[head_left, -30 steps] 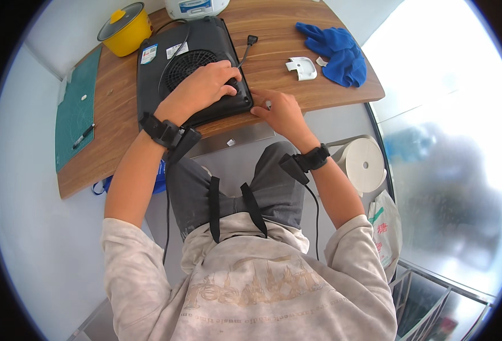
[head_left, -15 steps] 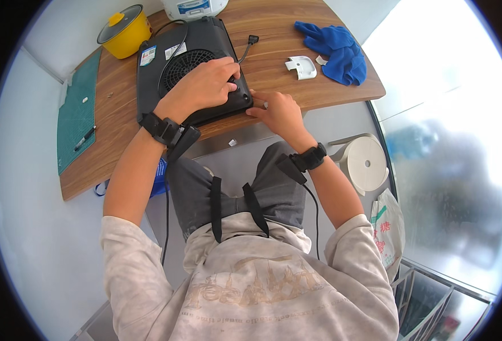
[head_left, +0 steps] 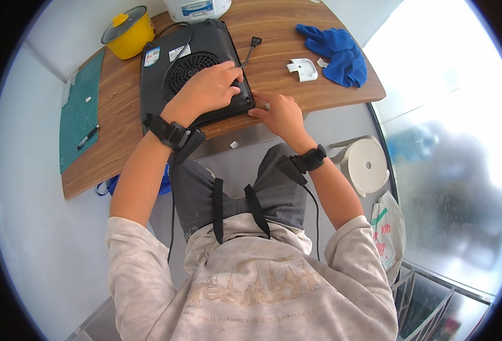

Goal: The person uses a screwdriver to remove screws from the bottom of a black electronic device on a wooden table. They rotate the device to access different screw locations and continue unscrewing until the end of the clip.

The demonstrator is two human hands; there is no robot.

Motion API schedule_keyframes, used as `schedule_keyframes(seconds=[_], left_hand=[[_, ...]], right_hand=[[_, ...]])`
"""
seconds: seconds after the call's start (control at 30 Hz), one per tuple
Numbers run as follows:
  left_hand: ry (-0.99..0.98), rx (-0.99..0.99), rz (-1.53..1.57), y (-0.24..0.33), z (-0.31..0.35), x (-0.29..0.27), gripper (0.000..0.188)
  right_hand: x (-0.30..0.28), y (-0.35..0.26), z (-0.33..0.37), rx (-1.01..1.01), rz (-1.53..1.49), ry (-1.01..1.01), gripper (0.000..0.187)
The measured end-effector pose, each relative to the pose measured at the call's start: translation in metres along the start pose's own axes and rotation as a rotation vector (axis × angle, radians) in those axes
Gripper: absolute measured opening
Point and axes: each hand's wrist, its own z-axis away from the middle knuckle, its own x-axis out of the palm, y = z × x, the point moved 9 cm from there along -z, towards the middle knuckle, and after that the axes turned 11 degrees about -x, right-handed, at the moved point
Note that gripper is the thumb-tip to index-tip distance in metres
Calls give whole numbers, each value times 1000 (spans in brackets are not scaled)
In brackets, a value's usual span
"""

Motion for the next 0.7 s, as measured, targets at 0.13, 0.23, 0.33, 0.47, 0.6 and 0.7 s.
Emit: schedule_keyframes(seconds=[0.13,0.23,0.33,0.47,0.6,0.7], left_hand=[[38,21,50,-2,10,-11,24],[147,-42,110,-15,30,-36,23],[272,-220,80,-57,58,-61,22],[430,-464,27,-147,111,-73,21],[399,-631,403,-191,146,-43,26],[341,-735,604,-204,157,-30,28]], right_hand=[[-3,-1,0,-1,10,14,45],[2,7,-2,94,-43,-75,50],[-1,4,-2,20,28,-17,48],[1,7,-6,58,13,-63,48],[0,8,-12,90,43,-123,47],[-1,13,-15,87,74,-125,47]])
